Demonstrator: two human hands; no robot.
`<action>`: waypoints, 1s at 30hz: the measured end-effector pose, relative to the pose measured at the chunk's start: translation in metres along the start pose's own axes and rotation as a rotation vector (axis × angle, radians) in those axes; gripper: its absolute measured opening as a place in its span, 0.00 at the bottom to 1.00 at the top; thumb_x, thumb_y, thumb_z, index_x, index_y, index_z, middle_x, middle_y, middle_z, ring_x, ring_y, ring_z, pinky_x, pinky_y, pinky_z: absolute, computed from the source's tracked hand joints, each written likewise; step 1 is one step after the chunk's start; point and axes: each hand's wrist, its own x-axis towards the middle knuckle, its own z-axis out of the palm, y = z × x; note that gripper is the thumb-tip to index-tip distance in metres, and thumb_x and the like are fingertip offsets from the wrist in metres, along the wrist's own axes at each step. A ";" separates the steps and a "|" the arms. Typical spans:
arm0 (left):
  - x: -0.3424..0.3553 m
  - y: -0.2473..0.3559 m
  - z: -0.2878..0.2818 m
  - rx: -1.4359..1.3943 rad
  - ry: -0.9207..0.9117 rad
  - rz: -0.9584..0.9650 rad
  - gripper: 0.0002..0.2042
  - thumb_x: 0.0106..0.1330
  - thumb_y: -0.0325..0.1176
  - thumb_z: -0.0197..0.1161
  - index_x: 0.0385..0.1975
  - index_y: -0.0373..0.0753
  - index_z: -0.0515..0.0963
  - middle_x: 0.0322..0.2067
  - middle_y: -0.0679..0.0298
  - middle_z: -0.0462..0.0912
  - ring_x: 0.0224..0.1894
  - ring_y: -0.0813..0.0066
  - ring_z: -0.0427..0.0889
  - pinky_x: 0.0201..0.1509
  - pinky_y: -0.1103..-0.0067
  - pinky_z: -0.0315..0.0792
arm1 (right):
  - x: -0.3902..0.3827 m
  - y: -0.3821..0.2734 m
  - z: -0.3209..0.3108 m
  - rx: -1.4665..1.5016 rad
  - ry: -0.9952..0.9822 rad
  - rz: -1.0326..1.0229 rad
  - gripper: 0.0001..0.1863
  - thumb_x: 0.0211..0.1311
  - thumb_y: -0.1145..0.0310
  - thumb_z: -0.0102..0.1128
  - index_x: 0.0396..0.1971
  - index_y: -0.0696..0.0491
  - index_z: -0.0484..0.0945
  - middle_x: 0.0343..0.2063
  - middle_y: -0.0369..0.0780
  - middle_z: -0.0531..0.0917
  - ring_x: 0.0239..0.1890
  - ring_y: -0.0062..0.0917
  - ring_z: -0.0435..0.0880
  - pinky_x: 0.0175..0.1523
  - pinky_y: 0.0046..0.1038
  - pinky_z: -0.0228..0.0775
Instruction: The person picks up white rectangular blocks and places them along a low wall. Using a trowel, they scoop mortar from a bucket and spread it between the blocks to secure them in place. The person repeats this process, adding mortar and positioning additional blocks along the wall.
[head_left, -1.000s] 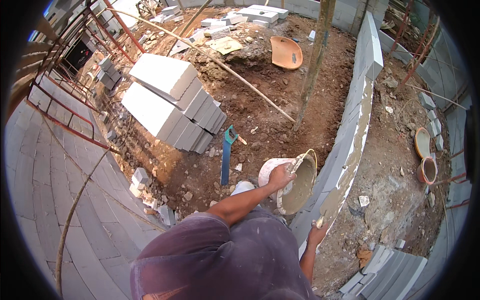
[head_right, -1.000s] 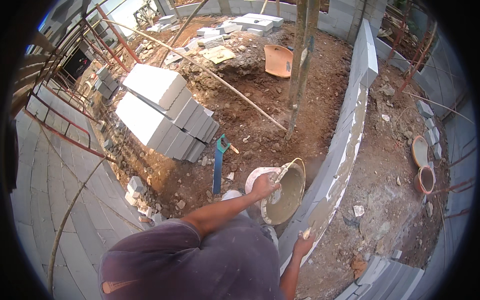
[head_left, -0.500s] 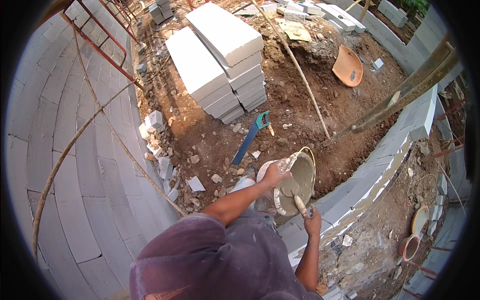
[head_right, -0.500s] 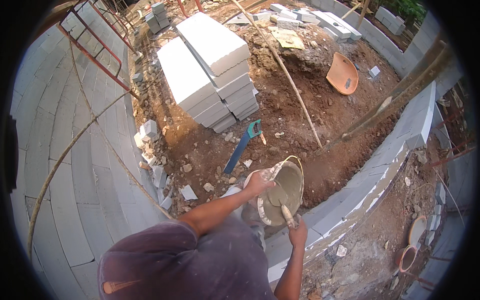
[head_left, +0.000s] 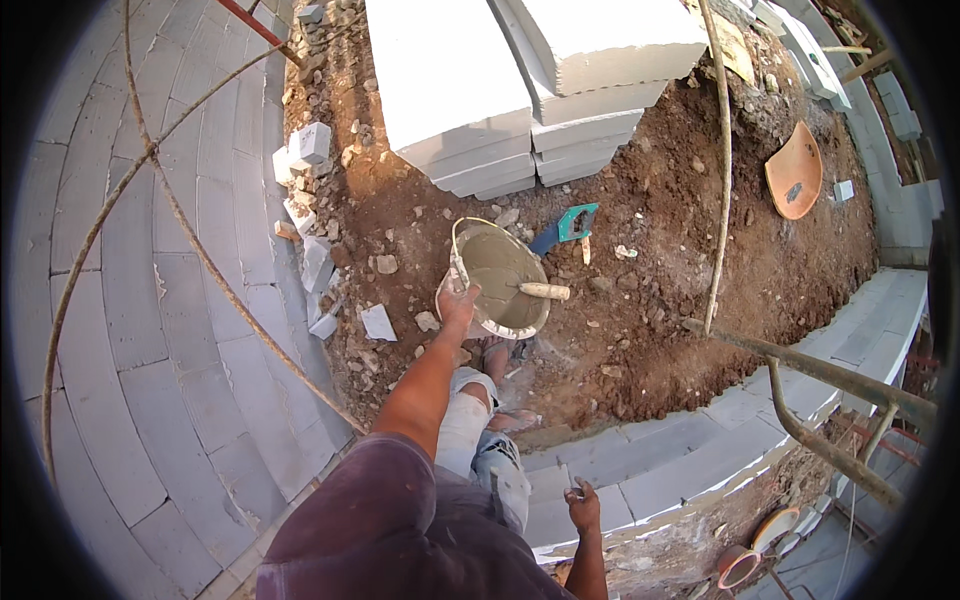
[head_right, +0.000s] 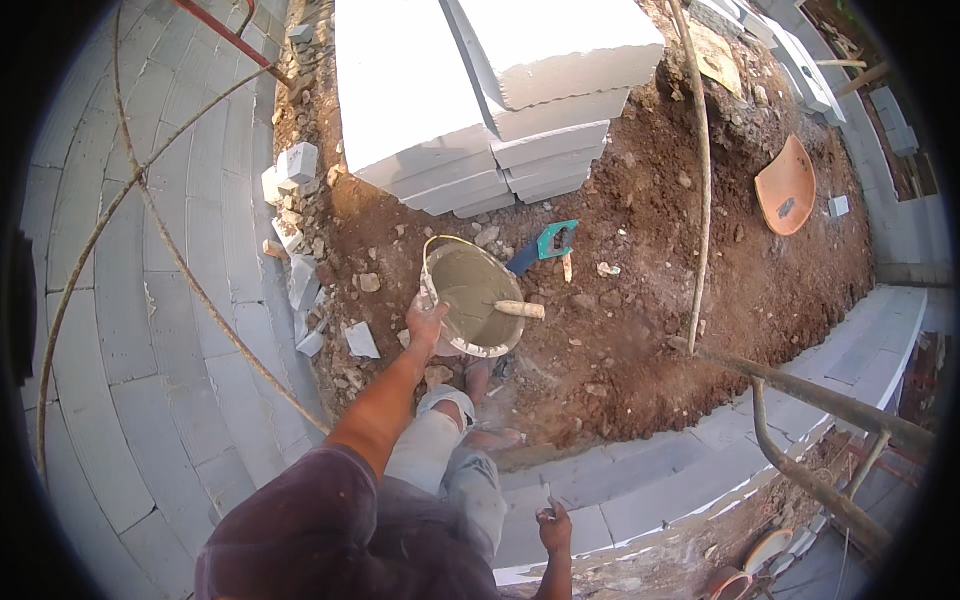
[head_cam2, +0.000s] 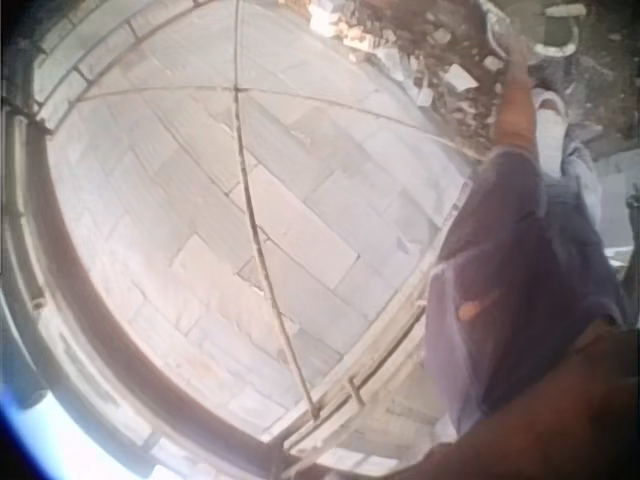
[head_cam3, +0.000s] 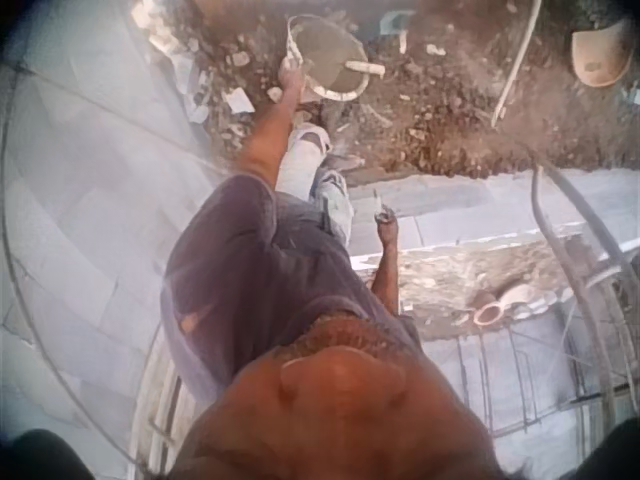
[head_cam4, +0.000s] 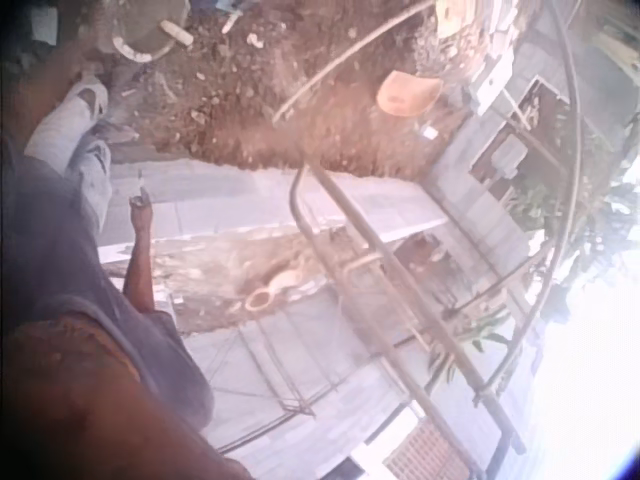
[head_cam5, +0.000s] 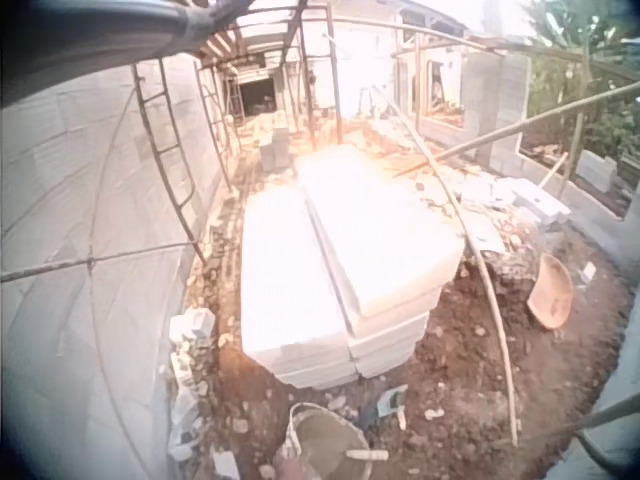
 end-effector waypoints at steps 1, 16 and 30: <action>0.029 -0.007 -0.010 0.056 0.034 0.065 0.27 0.57 0.28 0.72 0.58 0.34 0.76 0.46 0.61 0.85 0.46 0.70 0.82 0.52 0.72 0.76 | 0.010 0.001 0.004 0.032 -0.032 0.023 0.28 0.64 0.69 0.64 0.64 0.58 0.72 0.37 0.42 0.86 0.38 0.26 0.85 0.45 0.28 0.77; 0.196 -0.067 -0.129 0.594 -0.012 -0.031 0.33 0.61 0.45 0.72 0.65 0.41 0.71 0.53 0.48 0.84 0.52 0.52 0.85 0.59 0.65 0.76 | 0.111 -0.104 -0.028 -0.179 -0.135 0.063 0.24 0.67 0.69 0.60 0.62 0.58 0.74 0.36 0.37 0.85 0.36 0.20 0.83 0.38 0.23 0.74; 0.198 -0.023 -0.092 0.951 -0.170 -0.322 0.36 0.65 0.54 0.63 0.71 0.48 0.61 0.61 0.50 0.72 0.59 0.47 0.79 0.60 0.56 0.75 | 0.090 -0.227 -0.027 -0.335 -0.180 0.076 0.26 0.66 0.60 0.64 0.62 0.54 0.76 0.46 0.48 0.87 0.49 0.36 0.86 0.57 0.33 0.75</action>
